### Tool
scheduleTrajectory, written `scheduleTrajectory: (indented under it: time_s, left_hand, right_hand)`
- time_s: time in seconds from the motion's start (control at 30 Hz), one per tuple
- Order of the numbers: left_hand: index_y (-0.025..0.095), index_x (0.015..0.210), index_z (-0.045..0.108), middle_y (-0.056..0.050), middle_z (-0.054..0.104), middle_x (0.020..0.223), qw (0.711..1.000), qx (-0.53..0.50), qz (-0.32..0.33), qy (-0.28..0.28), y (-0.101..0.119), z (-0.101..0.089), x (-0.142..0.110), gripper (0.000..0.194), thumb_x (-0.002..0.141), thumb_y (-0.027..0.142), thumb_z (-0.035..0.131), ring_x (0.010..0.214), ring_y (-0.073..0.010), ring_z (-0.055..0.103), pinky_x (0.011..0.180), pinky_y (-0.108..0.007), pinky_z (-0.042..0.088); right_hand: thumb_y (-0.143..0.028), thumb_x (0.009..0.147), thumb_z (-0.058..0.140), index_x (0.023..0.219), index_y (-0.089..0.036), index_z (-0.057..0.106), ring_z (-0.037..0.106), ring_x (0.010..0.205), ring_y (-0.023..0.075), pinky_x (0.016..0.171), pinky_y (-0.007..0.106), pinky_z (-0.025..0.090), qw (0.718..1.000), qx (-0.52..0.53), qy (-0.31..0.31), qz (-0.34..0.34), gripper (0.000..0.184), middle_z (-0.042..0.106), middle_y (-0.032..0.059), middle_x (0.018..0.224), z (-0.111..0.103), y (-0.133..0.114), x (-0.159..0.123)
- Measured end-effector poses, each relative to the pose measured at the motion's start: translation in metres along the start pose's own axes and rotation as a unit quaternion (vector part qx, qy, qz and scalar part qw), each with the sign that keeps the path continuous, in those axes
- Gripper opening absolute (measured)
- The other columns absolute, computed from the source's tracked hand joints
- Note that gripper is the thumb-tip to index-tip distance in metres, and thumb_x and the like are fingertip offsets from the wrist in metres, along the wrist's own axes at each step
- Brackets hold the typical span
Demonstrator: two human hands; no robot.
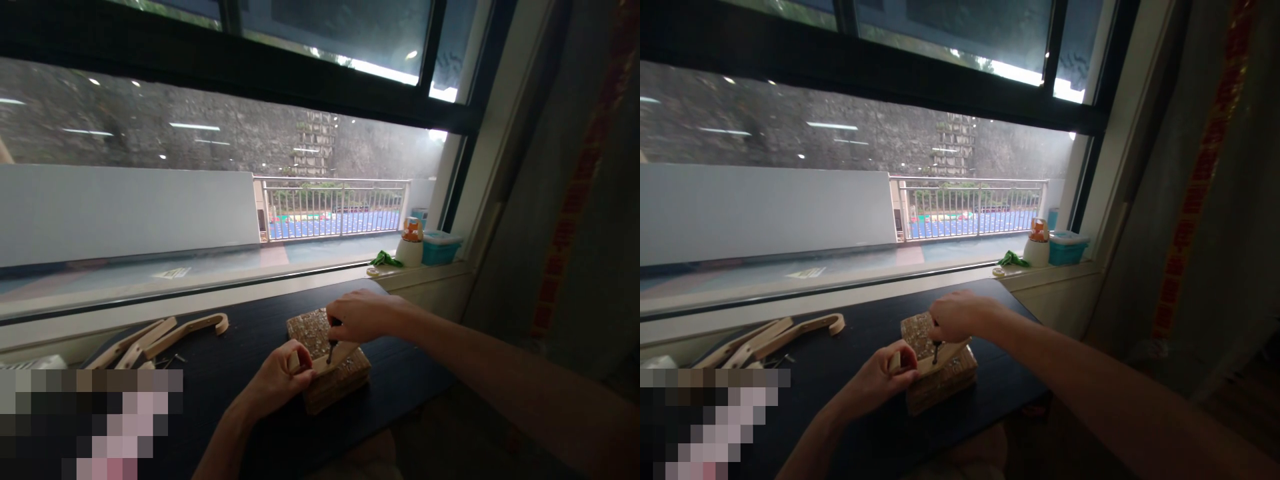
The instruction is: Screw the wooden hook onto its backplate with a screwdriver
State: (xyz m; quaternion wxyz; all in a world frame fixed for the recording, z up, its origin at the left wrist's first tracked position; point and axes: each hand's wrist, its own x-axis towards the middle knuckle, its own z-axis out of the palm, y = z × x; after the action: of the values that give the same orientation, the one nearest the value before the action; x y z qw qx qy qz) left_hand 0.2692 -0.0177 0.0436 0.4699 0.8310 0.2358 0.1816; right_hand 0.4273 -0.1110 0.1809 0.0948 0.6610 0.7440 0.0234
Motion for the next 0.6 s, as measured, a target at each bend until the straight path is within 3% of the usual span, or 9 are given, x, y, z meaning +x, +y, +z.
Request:
scheduleTrajectory:
  time_s: [0.17,0.6]
  left_hand:
    - [0.015,0.077,0.055,0.005,0.047,0.064,1.000,0.002,0.004,0.001,-0.002,0.000,0.000,0.016,0.071,0.029,0.059,0.059,-0.0110,0.043,0.053,-0.021,0.035]
    - [0.015,0.076,0.056,0.005,0.048,0.063,1.000,0.007,0.009,0.003,0.001,0.000,0.001,0.015,0.071,0.029,0.060,0.059,-0.0107,0.043,0.052,-0.020,0.034]
  right_hand:
    - [-0.024,0.075,0.051,0.096,-0.025,0.068,0.063,0.086,0.0204,0.065,0.027,0.041,0.999,0.005,-0.006,-0.048,0.027,0.070,0.0034,0.094,-0.012,0.004,-0.005]
    - [-0.026,0.082,0.042,0.093,-0.015,0.067,0.062,0.083,0.0203,0.067,0.027,0.041,0.999,0.016,0.001,-0.033,0.029,0.069,0.0106,0.091,0.002,-0.001,-0.001]
